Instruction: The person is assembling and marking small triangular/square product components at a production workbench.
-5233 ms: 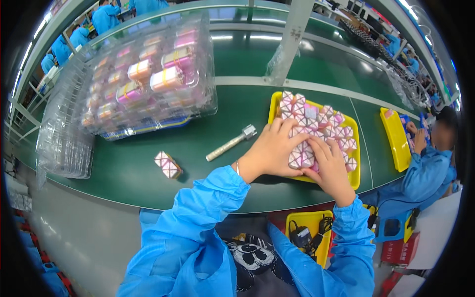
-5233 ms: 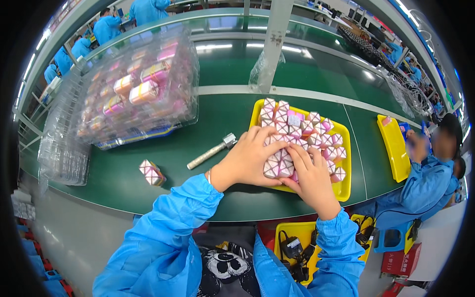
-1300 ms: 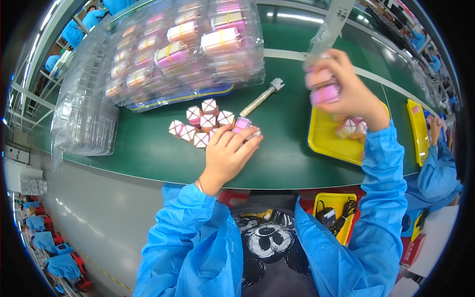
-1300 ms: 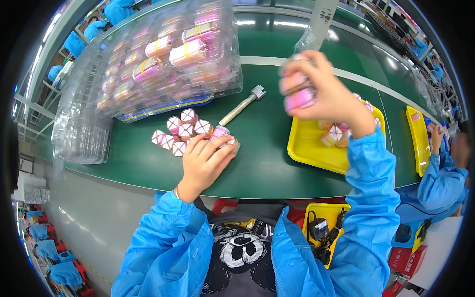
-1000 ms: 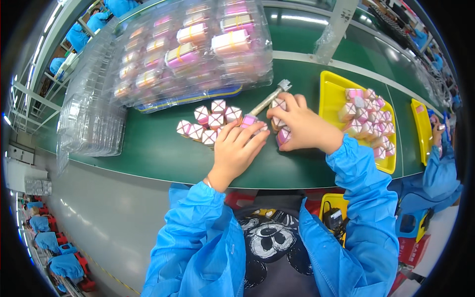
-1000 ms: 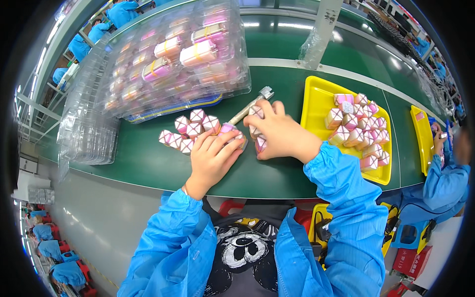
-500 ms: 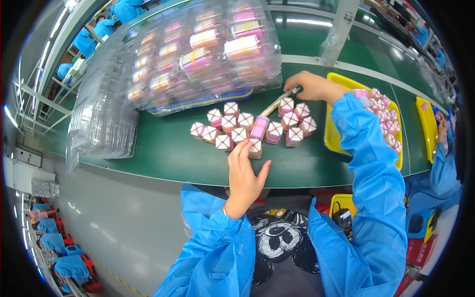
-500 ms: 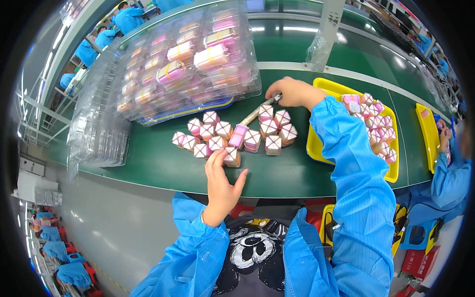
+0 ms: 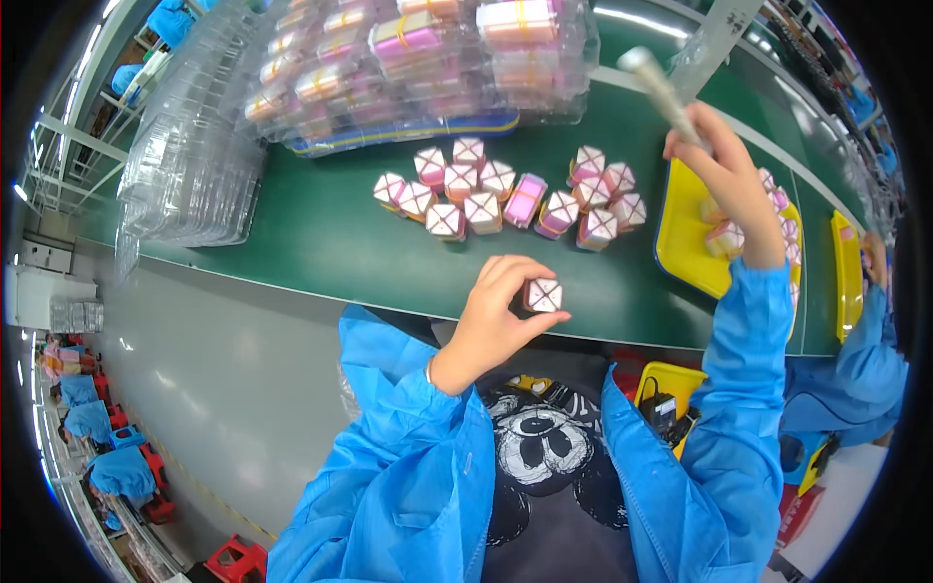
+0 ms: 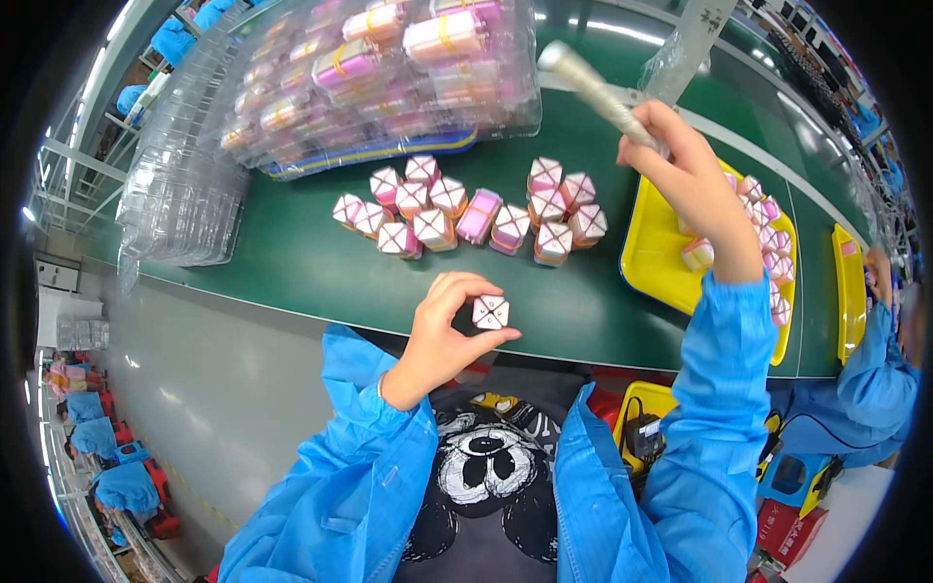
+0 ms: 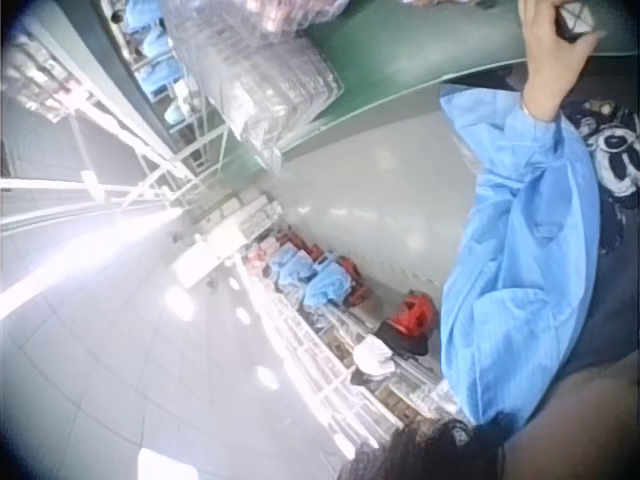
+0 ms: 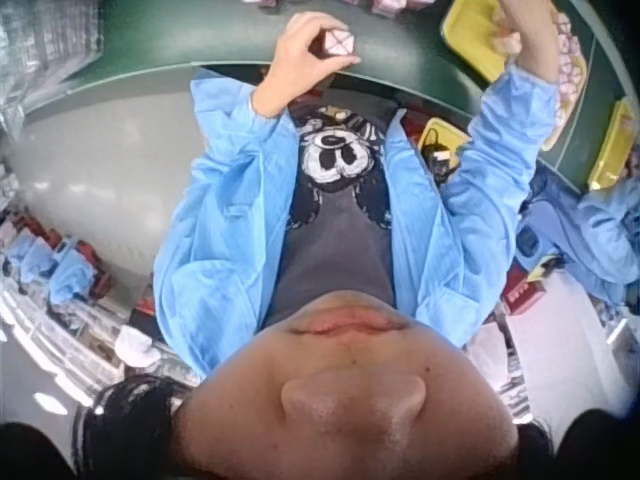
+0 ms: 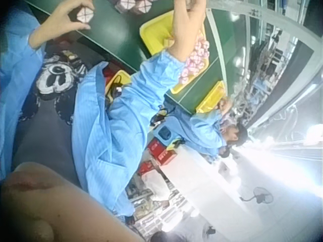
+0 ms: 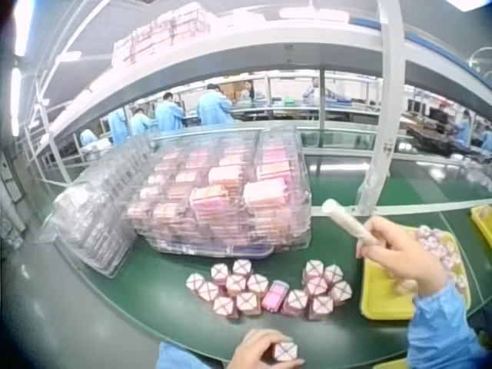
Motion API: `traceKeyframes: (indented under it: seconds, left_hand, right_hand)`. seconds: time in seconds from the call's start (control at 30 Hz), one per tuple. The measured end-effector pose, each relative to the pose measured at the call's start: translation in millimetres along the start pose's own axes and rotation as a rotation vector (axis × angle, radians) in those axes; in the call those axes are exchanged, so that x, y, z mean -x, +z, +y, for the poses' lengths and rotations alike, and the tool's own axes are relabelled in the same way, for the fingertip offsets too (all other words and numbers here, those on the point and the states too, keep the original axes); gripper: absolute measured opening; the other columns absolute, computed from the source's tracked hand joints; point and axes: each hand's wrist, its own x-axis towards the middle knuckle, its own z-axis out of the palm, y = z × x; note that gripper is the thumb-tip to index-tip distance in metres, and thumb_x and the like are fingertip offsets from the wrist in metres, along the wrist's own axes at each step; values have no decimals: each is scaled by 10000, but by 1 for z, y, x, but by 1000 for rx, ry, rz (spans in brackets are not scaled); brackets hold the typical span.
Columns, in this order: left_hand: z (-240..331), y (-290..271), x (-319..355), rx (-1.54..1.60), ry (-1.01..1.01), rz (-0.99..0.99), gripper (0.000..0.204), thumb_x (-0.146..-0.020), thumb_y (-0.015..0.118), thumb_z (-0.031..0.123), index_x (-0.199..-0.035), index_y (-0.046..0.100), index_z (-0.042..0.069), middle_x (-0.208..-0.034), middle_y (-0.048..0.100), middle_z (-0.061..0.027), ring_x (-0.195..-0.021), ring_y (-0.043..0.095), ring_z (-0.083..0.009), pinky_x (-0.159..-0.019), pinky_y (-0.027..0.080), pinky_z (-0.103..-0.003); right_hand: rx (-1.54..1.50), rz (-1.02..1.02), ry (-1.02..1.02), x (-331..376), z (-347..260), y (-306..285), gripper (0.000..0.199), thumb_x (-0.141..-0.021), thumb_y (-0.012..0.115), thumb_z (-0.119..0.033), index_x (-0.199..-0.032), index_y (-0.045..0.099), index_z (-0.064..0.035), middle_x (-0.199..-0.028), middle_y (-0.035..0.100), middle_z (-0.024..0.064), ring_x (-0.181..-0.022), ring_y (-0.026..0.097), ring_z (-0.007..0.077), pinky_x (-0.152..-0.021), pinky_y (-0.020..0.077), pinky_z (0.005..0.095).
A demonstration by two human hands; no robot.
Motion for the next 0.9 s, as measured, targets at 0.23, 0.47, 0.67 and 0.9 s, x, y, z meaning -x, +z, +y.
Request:
traceKeyframes:
  seconds: [0.23, 0.47, 0.67, 0.9]
  left_hand:
    - [-8, 2, 2, 91, -99, 15, 472, -594, 922, 146, -923, 611, 12, -908, 635, -98, -792, 645, -249, -690, 528, -325]
    - [-9, 5, 0, 93, -192, 6, 456, -606, 920, 210, -850, 571, 46, -805, 569, -68, -690, 599, -222, -603, 486, -332]
    - [-6, 1, -2, 15, -127, 21, 376, -669, 842, 162, -848, 526, 62, -782, 512, -73, -665, 572, -248, -581, 468, -357]
    - [-7, 1, -1, -49, -99, 2, 380, -667, 834, 168, -843, 513, 66, -795, 515, -78, -679, 586, -266, -582, 469, -372]
  right_hand:
    - [-684, 59, -229, 68, -44, 118, 269, -981, 571, -299, -874, 565, -52, -946, 630, 95, -887, 553, 149, -792, 443, 310]
    - [-428, 326, -369, 56, -33, 169, 159, -798, 766, -77, -753, 621, -27, -755, 587, 58, -683, 560, 170, -585, 426, 299]
    - [-241, 238, -427, 53, -30, 176, 165, -734, 792, -42, -744, 628, -31, -684, 580, 46, -552, 542, 152, -477, 403, 292]
    - [-158, 109, -418, 55, -29, 169, 163, -731, 804, -61, -779, 651, -31, -729, 578, 53, -588, 548, 162, -503, 408, 288]
